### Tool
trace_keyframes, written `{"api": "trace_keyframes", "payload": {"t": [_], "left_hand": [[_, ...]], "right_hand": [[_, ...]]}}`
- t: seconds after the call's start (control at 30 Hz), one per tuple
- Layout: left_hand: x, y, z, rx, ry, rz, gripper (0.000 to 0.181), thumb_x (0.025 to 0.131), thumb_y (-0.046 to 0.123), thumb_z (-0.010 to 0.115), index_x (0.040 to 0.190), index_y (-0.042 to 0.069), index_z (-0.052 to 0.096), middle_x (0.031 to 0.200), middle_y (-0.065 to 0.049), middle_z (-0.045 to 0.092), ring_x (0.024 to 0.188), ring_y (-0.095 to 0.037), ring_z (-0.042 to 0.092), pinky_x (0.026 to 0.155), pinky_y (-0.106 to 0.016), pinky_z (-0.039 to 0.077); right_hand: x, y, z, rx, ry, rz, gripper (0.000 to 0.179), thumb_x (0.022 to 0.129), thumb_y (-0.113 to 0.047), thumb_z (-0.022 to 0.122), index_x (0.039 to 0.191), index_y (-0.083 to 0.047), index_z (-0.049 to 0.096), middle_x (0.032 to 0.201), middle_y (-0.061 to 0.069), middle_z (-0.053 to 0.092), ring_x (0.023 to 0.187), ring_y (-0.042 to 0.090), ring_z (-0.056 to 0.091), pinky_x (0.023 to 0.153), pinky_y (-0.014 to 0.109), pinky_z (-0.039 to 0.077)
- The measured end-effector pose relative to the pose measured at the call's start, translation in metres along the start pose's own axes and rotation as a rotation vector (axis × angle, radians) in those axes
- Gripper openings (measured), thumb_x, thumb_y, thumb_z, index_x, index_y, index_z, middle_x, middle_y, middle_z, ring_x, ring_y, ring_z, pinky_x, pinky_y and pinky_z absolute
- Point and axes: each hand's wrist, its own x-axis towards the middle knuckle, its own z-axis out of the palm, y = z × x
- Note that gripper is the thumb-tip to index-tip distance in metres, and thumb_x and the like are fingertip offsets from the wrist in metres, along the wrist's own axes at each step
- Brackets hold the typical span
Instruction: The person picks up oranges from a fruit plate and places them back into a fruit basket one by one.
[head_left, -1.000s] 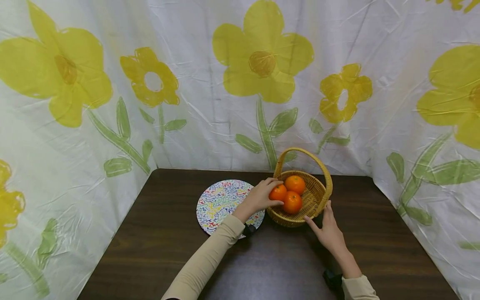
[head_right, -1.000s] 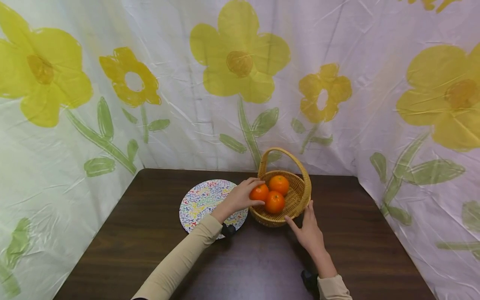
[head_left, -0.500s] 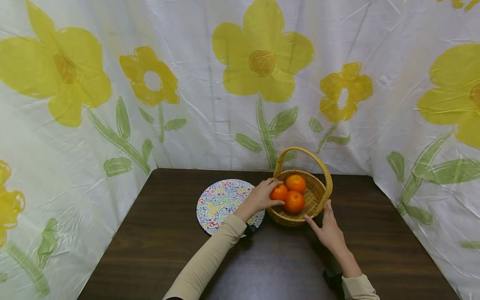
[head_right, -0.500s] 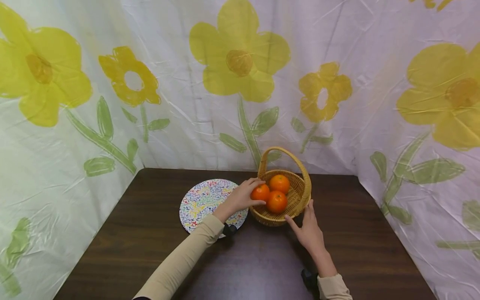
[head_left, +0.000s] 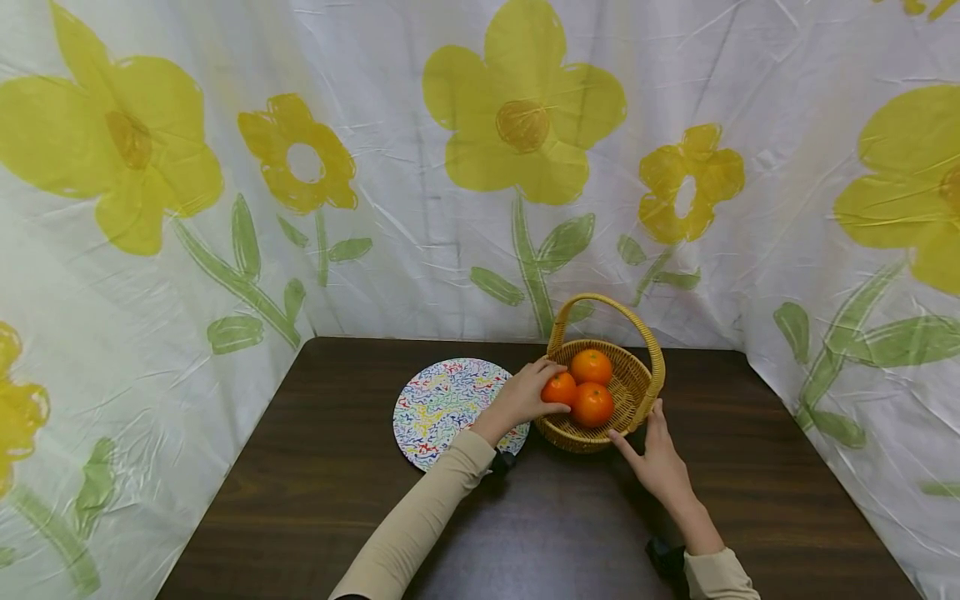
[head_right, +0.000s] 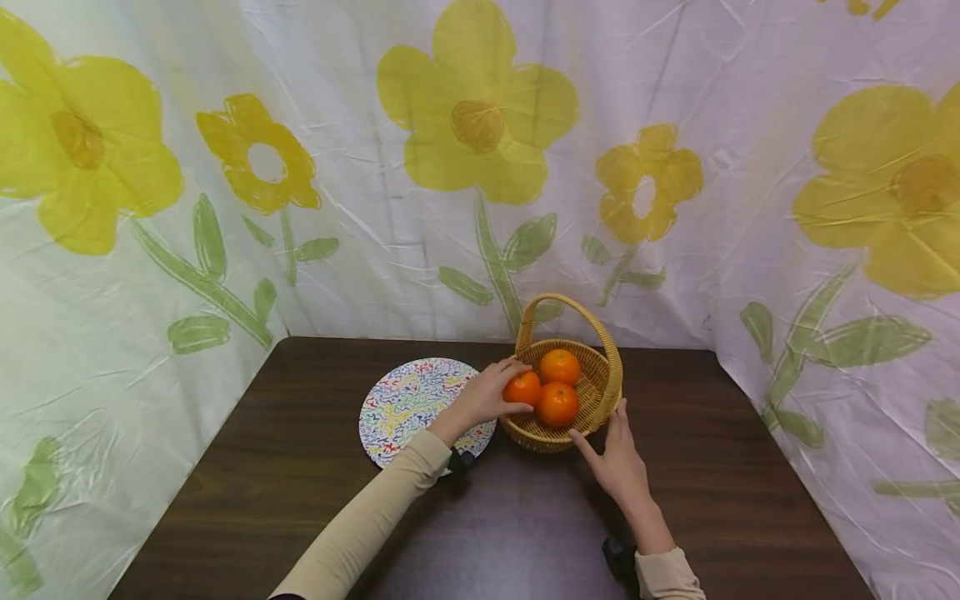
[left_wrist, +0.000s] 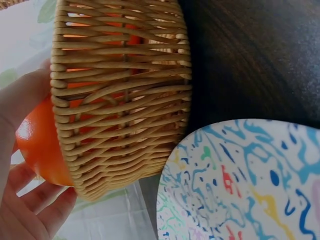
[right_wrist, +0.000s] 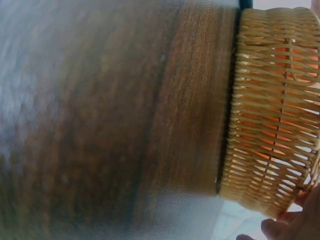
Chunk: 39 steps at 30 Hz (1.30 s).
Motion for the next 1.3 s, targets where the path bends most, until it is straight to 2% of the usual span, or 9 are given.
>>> {"api": "trace_keyframes", "payload": {"t": [0.23,0.57,0.93,1.3], "left_hand": [[-0.002,0.000,0.006,0.019,-0.007,0.030,0.064,0.077,0.046,0.072,0.131,0.016,0.052,0.129,-0.004,0.052,0.114,-0.021,0.053,0.088,-0.034,0.049],[0.001,0.000,0.008,0.030,-0.023,0.031,0.064,0.077,0.045,0.071,0.131,0.015,0.052,0.130,-0.005,0.051,0.113,-0.020,0.054,0.088,-0.034,0.049],[0.003,0.003,0.013,0.102,-0.066,0.001,0.065,0.077,0.048,0.071,0.130,0.017,0.052,0.128,-0.003,0.053,0.111,-0.020,0.055,0.087,-0.034,0.049],[0.004,0.006,0.011,0.117,-0.097,-0.030,0.062,0.076,0.046,0.072,0.127,0.017,0.052,0.123,-0.004,0.056,0.107,-0.019,0.056,0.086,-0.033,0.049]], "right_hand": [[0.000,0.001,0.000,0.010,0.000,0.000,0.094,0.090,-0.059,0.044,0.145,-0.019,-0.021,0.153,0.015,-0.015,0.132,0.050,0.019,0.079,0.065,0.041],[0.000,-0.001,-0.001,0.025,0.010,-0.012,0.093,0.090,-0.058,0.046,0.146,-0.021,-0.019,0.153,0.014,-0.016,0.133,0.050,0.018,0.083,0.068,0.037],[0.000,0.000,0.000,0.010,-0.009,0.003,0.095,0.090,-0.059,0.044,0.145,-0.017,-0.022,0.153,0.013,-0.018,0.133,0.050,0.017,0.086,0.067,0.036],[0.000,-0.001,0.001,0.019,0.003,-0.009,0.094,0.090,-0.057,0.045,0.145,-0.020,-0.020,0.153,0.012,-0.018,0.133,0.050,0.017,0.084,0.068,0.037]]}}
